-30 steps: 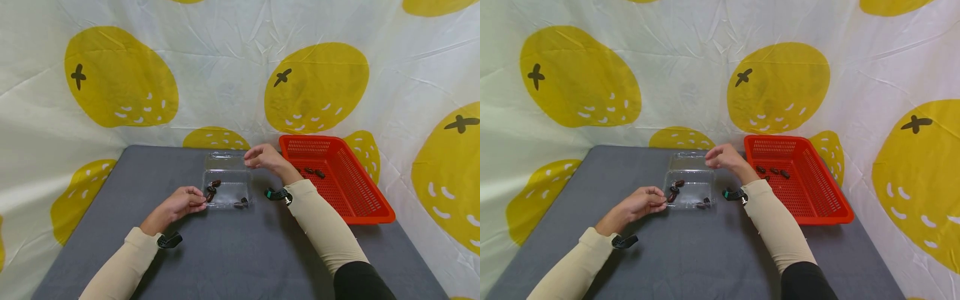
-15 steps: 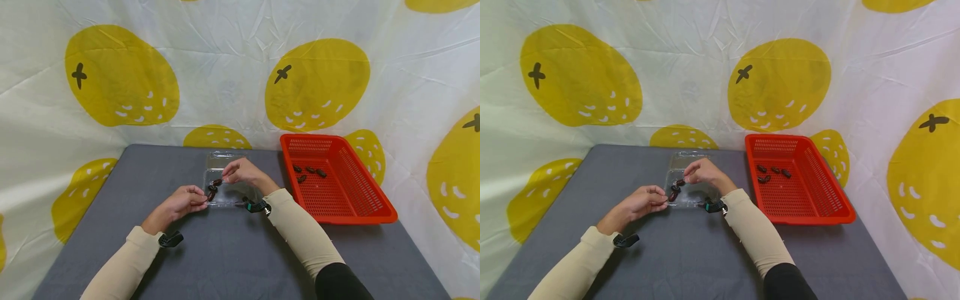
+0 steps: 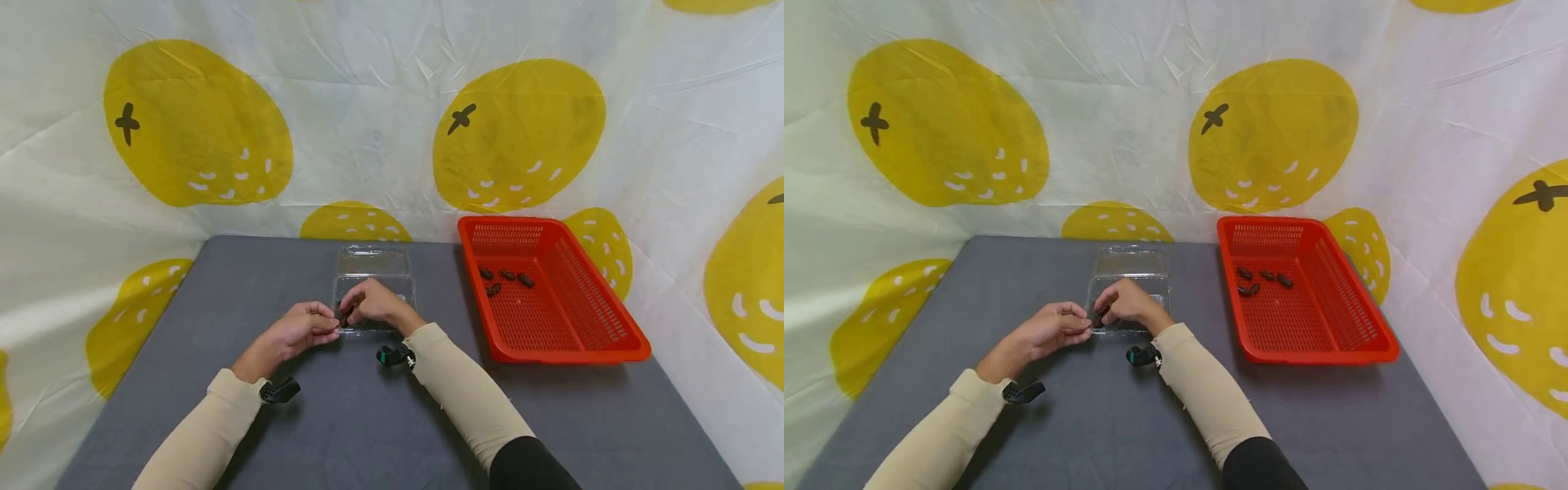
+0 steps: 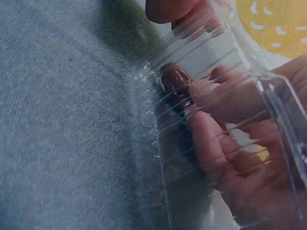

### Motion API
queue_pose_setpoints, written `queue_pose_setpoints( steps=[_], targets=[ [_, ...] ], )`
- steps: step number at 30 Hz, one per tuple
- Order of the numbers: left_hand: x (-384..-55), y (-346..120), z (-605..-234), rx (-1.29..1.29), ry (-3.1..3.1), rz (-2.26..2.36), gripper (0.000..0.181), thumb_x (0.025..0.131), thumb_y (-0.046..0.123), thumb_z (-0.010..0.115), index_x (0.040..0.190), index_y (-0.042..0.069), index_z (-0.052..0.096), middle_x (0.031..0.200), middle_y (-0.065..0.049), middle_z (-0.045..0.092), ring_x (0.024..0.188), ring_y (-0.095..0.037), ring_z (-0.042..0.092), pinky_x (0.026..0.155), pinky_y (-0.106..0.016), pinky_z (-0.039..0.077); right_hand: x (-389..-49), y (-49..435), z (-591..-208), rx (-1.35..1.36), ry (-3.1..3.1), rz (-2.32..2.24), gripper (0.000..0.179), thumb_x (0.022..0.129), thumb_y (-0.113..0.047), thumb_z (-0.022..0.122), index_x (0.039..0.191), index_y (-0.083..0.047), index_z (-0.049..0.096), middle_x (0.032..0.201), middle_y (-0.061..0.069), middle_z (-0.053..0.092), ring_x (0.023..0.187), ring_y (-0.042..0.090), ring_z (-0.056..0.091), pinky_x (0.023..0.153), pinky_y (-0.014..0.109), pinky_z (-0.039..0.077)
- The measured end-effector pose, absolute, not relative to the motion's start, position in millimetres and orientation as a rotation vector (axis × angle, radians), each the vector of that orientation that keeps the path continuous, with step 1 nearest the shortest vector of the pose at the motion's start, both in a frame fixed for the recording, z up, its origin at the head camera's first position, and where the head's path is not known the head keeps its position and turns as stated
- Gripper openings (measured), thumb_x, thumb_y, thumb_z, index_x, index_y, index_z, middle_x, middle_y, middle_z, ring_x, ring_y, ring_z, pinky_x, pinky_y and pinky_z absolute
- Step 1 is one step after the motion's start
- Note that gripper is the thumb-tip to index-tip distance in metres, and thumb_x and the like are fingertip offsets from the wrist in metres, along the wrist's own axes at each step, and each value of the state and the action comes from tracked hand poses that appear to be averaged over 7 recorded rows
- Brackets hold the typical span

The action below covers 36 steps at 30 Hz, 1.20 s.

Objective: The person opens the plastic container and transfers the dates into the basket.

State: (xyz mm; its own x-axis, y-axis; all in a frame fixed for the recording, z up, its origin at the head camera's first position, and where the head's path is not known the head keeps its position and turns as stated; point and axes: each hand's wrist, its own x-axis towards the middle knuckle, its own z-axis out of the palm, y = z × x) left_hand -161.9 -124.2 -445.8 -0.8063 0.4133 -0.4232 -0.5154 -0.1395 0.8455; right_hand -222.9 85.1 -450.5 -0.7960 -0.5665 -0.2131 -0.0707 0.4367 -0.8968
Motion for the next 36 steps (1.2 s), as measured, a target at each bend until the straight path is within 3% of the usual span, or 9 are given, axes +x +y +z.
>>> queue_pose_setpoints(
  steps=[4,10,15,21,30,36],
  targets=[
    [-162.2,-125.5,-446.1,-0.11,1.531,1.983,0.01,0.098,-0.005,0.063,0.1,0.003,0.056,0.083,-0.005,0.07,0.074,-0.013,0.073,0.074,-0.026,0.064,-223.8,84.5,-450.8,-0.66,2.234,-1.245,0.028,0.077,0.015,0.076,0.101,0.002,0.079,0.095,0.018,0.08,0.08,0.017,0.076,0.071,0.023,0.06],
    [-162.4,-124.9,-444.9,-0.093,1.534,1.973,0.01,0.099,-0.004,0.062,0.101,0.002,0.055,0.083,-0.005,0.071,0.075,-0.013,0.073,0.074,-0.025,0.064,-221.7,82.2,-445.2,-0.883,2.48,-0.876,0.025,0.077,0.005,0.083,0.098,-0.009,0.081,0.099,0.005,0.076,0.083,0.01,0.07,0.074,0.019,0.056],
    [-162.8,-123.8,-445.7,-0.102,1.54,1.976,0.009,0.099,-0.005,0.062,0.103,0.001,0.056,0.083,-0.005,0.071,0.074,-0.012,0.073,0.073,-0.025,0.064,-219.5,80.2,-441.8,-0.984,2.565,-0.71,0.019,0.076,0.002,0.082,0.088,-0.013,0.081,0.09,0.0,0.078,0.079,0.009,0.067,0.071,0.019,0.054],
    [-163.8,-121.4,-448.5,-0.117,1.555,1.978,0.008,0.099,-0.005,0.06,0.104,-0.001,0.056,0.084,-0.005,0.069,0.073,-0.012,0.072,0.073,-0.025,0.064,-217.9,87.4,-441.4,-0.986,2.601,-0.694,0.018,0.074,0.002,0.083,0.08,-0.014,0.08,0.079,-0.002,0.078,0.069,0.003,0.062,0.064,0.018,0.051],
    [-164.0,-119.2,-448.9,-0.131,1.553,1.981,0.01,0.099,-0.007,0.058,0.103,0.0,0.053,0.084,-0.005,0.069,0.074,-0.013,0.073,0.073,-0.025,0.064,-220.8,107.3,-427.3,-0.915,2.574,-0.791,0.014,0.078,-0.005,0.088,0.089,-0.012,0.082,0.082,0.001,0.079,0.072,0.004,0.068,0.069,0.018,0.056],
    [-165.0,-121.1,-445.2,-0.123,1.564,1.973,0.012,0.098,-0.004,0.064,0.105,-0.001,0.054,0.084,-0.005,0.071,0.076,-0.014,0.074,0.075,-0.026,0.065,-222.8,122.0,-406.4,-0.851,2.559,-0.947,0.015,0.08,-0.003,0.087,0.092,-0.01,0.082,0.085,0.005,0.079,0.074,0.008,0.069,0.07,0.022,0.058]
  ],
)
